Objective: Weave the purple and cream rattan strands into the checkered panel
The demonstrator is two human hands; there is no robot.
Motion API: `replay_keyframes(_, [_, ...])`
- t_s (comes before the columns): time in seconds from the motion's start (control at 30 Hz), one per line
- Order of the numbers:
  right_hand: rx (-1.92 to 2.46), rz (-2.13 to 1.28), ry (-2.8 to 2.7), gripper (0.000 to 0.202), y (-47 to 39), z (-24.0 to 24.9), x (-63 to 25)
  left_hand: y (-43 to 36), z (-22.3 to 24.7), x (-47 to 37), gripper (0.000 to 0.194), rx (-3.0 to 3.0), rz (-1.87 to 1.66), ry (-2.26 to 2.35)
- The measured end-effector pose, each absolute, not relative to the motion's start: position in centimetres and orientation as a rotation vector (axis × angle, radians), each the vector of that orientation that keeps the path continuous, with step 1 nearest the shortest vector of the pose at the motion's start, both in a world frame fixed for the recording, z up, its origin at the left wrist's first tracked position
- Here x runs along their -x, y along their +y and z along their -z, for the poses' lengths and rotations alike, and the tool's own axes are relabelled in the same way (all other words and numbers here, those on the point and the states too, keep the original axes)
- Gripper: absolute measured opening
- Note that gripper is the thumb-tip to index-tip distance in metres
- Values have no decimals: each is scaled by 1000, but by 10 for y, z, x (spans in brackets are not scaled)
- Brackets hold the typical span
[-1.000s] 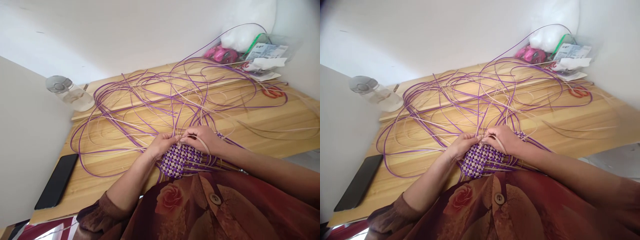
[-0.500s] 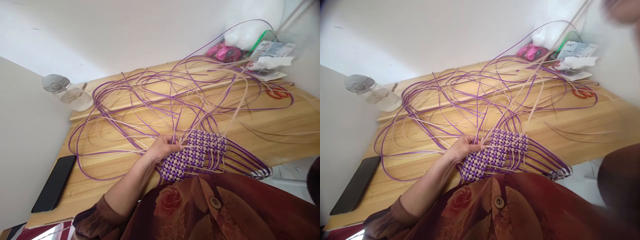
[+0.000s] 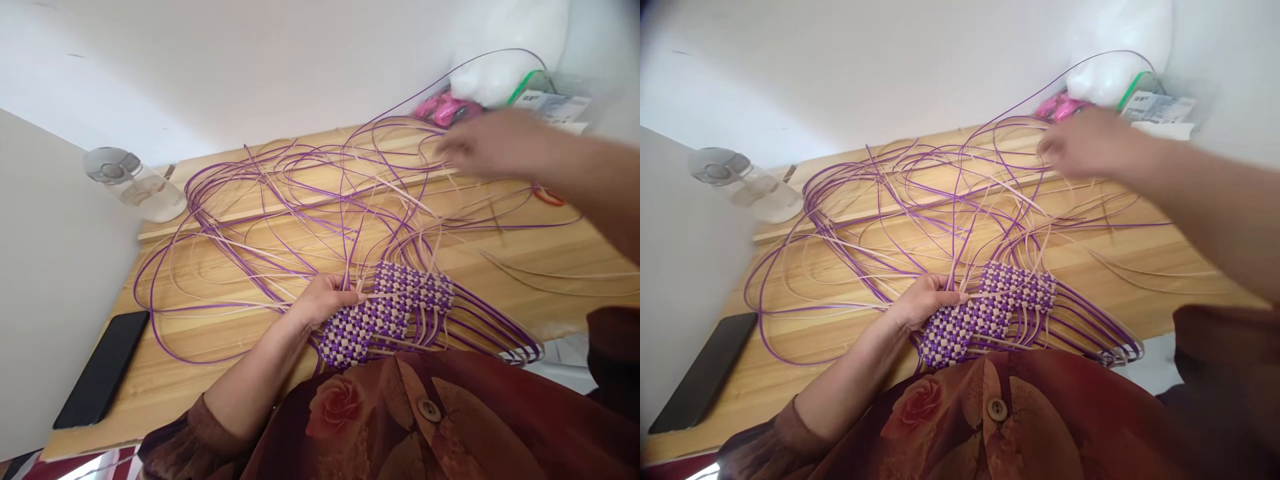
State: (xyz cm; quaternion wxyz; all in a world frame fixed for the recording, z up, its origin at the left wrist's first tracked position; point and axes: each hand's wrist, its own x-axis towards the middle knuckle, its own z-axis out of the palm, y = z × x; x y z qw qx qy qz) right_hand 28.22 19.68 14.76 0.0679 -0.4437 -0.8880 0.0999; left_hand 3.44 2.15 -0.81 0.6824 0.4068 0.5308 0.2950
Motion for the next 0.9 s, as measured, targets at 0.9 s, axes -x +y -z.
replay_keyframes(0.9, [1309,-1730,-2098,18,72,-47,-230,21,-2,-32,31,-1151,-704,1116])
